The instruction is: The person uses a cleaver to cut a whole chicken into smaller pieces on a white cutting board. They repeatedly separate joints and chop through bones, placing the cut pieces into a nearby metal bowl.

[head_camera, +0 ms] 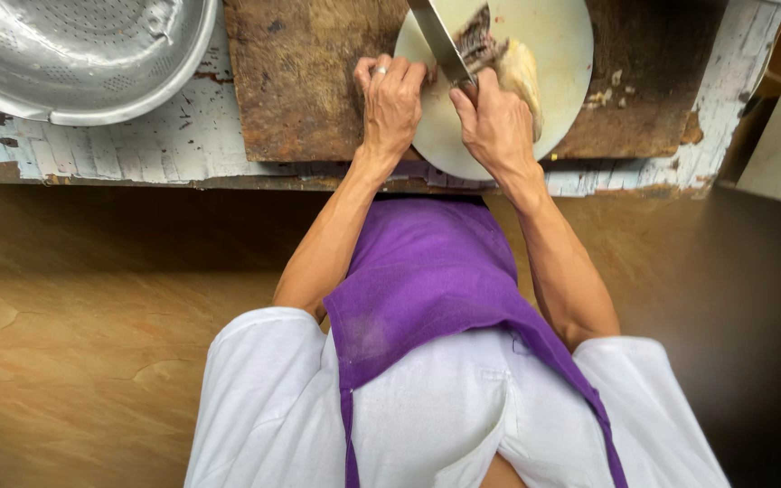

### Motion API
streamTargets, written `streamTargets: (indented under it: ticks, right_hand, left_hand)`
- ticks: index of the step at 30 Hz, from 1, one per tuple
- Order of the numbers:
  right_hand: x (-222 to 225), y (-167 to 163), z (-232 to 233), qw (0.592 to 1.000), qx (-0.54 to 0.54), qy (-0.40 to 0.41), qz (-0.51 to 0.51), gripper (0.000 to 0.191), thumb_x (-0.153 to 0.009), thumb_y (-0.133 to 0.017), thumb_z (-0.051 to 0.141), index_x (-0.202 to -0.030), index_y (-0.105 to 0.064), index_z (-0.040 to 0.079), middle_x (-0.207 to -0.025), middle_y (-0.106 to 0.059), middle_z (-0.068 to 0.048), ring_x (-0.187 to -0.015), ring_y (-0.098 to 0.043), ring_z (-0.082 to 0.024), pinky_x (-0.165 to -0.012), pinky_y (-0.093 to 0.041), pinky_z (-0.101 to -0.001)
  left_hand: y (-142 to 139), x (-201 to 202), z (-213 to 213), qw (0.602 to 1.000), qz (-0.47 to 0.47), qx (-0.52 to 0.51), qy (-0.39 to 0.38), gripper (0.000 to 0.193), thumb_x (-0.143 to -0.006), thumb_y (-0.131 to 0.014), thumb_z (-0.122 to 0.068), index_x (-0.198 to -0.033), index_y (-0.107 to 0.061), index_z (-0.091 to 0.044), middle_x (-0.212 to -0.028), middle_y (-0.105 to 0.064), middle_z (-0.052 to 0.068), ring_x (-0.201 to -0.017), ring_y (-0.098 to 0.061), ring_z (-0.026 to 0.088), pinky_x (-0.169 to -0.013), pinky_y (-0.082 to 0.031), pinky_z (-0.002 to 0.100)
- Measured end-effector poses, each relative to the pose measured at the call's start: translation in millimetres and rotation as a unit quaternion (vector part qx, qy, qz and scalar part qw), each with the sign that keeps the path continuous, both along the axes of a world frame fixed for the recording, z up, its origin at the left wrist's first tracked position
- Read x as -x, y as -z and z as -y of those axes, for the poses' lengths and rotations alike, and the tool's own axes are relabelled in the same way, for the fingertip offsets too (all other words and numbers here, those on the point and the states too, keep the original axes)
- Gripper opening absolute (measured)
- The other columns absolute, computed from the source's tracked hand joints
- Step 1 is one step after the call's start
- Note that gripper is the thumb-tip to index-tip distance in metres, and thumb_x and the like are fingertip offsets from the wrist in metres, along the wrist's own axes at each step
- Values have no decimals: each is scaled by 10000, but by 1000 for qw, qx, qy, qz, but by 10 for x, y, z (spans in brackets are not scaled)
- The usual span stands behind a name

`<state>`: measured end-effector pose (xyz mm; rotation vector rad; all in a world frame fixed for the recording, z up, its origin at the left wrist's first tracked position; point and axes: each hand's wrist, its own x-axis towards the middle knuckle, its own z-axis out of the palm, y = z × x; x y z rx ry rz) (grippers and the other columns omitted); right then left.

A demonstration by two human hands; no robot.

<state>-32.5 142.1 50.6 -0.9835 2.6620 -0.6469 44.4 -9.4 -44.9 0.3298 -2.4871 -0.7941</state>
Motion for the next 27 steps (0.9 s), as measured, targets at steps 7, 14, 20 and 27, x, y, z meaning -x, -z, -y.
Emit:
streamTargets:
  ticks: [7, 14, 20, 27]
  right_hand:
    - [-58, -423, -325, 983, 100, 130, 86, 249, -1107, -626, 280, -1080, -596, 34, -779, -695, -83, -645, -697, -208, -550, -539, -364]
    - [-404, -590, -907, 948, 145, 277, 61, 337, -1079, -675, 290, -981, -573, -16, -703, -591, -142, -622, -567, -259, -595, -472, -403]
    - [-907, -567, -1393, 909, 127, 387, 85, 347, -1017, -677, 350, -995, -613, 9, -702, -619, -189, -612, -619, -355, -568, -468, -445]
    - [-1230, -507, -1934, 869, 121, 451, 161, 373, -991, -661, 396, -993, -612, 27, -639, -623, -186, -596, -649, -371, -562, -484, -460]
  left_hand:
    - [-498, -156, 141, 999, 0, -47, 9, 68, -921, -703, -36, -984, -695, -59, -862, -640, 70, -852, -587, 252, -919, -367, 443]
    - [-1645, 228, 132, 983, -70, -119, 117, 119, -929, -753, -44, -1027, -688, -65, -952, -666, 55, -897, -611, 267, -811, -469, 394]
    - [-2686, 941, -323, 922, -105, -128, 350, 151, -993, -740, -8, -1100, -654, -71, -1066, -659, 74, -985, -661, 271, -847, -538, 394]
    - [-3036, 1627, -1328, 837, -67, -21, 543, 178, -1025, -655, 41, -1165, -642, -68, -1122, -649, 104, -971, -652, 310, -840, -514, 440]
